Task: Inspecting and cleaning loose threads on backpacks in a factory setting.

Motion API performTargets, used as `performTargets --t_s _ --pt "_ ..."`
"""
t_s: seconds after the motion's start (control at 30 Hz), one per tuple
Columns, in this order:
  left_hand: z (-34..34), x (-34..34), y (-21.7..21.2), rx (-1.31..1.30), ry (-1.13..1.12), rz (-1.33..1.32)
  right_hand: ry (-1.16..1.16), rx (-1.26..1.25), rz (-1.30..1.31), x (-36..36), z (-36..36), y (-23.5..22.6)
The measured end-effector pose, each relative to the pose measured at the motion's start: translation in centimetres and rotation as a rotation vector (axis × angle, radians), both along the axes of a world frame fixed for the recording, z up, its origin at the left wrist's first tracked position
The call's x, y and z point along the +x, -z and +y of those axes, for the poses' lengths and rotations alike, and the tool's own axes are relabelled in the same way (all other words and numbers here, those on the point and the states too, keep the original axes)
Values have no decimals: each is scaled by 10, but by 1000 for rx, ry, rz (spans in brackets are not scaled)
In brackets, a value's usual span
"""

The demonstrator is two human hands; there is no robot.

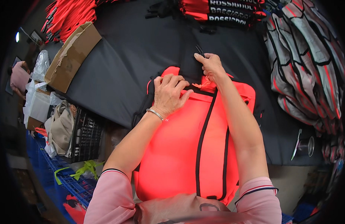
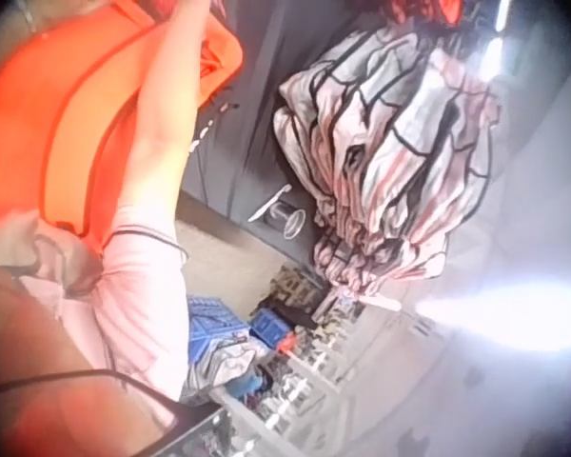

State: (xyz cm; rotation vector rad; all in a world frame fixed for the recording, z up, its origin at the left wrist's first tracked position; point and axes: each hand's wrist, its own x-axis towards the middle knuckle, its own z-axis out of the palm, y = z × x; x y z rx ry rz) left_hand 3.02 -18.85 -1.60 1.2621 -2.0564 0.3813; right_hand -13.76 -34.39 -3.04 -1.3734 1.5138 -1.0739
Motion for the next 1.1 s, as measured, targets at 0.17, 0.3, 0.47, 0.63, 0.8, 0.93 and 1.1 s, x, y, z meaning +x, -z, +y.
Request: performTargets --t_s 0.17,0.3,0.47,0.63,0.8,0.93,1.1 --pt "0 25 2 76 -54 710 -164 26 -307 20 66 -68" --pt "-9 48 -17 336 78 1307 -249 -159 -155 16 124 -85" --pt "-45 66 -90 547 175 1656 -341 -264 -354 26 180 -60" --pt "-57 65 -149 542 120 1629 -387 -287 -299 22 210 -49" --pt "19 33 -163 694 384 1348 -95 -435 -308 -26 246 -83" --pt "112 -13 -144 1109 483 988 -33 -377 -513 -61 268 -109" --pt "144 -22 -83 1221 572 501 -105 -296 -270 -68 318 -112"
